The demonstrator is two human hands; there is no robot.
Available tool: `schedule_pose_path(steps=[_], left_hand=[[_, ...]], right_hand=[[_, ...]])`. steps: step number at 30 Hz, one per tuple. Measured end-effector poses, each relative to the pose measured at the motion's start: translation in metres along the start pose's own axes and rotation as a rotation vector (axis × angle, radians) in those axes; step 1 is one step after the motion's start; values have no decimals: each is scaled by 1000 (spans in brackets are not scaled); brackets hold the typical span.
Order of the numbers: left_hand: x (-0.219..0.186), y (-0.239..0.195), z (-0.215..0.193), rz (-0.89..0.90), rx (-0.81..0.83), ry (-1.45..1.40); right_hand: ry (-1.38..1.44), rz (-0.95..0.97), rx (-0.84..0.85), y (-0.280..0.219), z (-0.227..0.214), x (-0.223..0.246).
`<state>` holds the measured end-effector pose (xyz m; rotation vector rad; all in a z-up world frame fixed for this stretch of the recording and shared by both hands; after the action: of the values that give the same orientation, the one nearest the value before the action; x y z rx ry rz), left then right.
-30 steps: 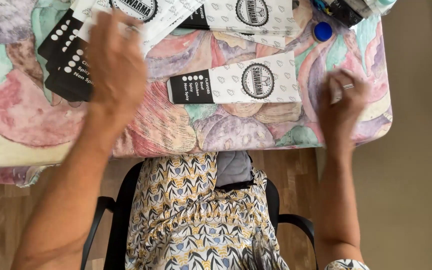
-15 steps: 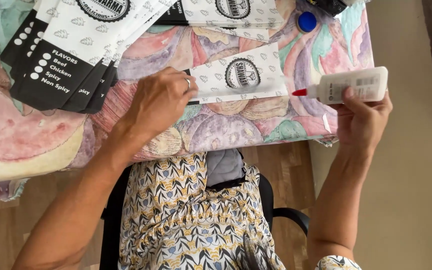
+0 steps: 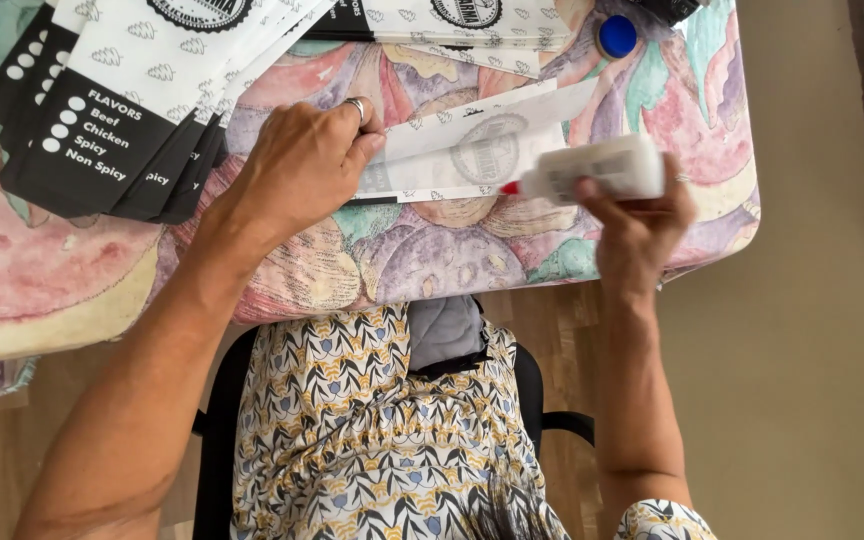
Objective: The person applies glue from a bottle onto paper food packaging wraps and presses them together by hand.
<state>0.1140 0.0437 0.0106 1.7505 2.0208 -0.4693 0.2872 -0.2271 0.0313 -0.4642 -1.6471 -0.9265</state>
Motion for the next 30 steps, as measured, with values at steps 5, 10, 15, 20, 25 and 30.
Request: schedule_pose_path(steps=[5, 10, 15, 20, 25, 30], left_hand=[[4, 1, 3, -18, 17, -26], [5, 0, 3, -7, 4, -4], [5, 0, 1, -65, 47, -57], [6, 1, -1, -29, 18, -123], [12, 10, -2, -15, 25, -158], [15, 17, -1, -69, 129, -232]], right_hand=[[-97, -4, -180, -6, -60, 9], [11, -4, -160, -7, -32, -6], [76, 12, 19, -6, 49, -5], [86, 24, -86, -8, 2, -11], [30, -2, -136, -12, 0, -11], [213, -23, 49, -7, 99, -11]])
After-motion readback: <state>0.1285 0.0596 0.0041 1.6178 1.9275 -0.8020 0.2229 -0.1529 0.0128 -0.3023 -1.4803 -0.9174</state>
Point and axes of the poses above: each hand's wrist, its own y-axis towards the middle knuckle, its own z-axis out of the palm, x = y × z, the point moved 10 cm from there along y, towards the middle knuckle, and after that the axes turned 11 degrees about x, right-handed, at the moved point
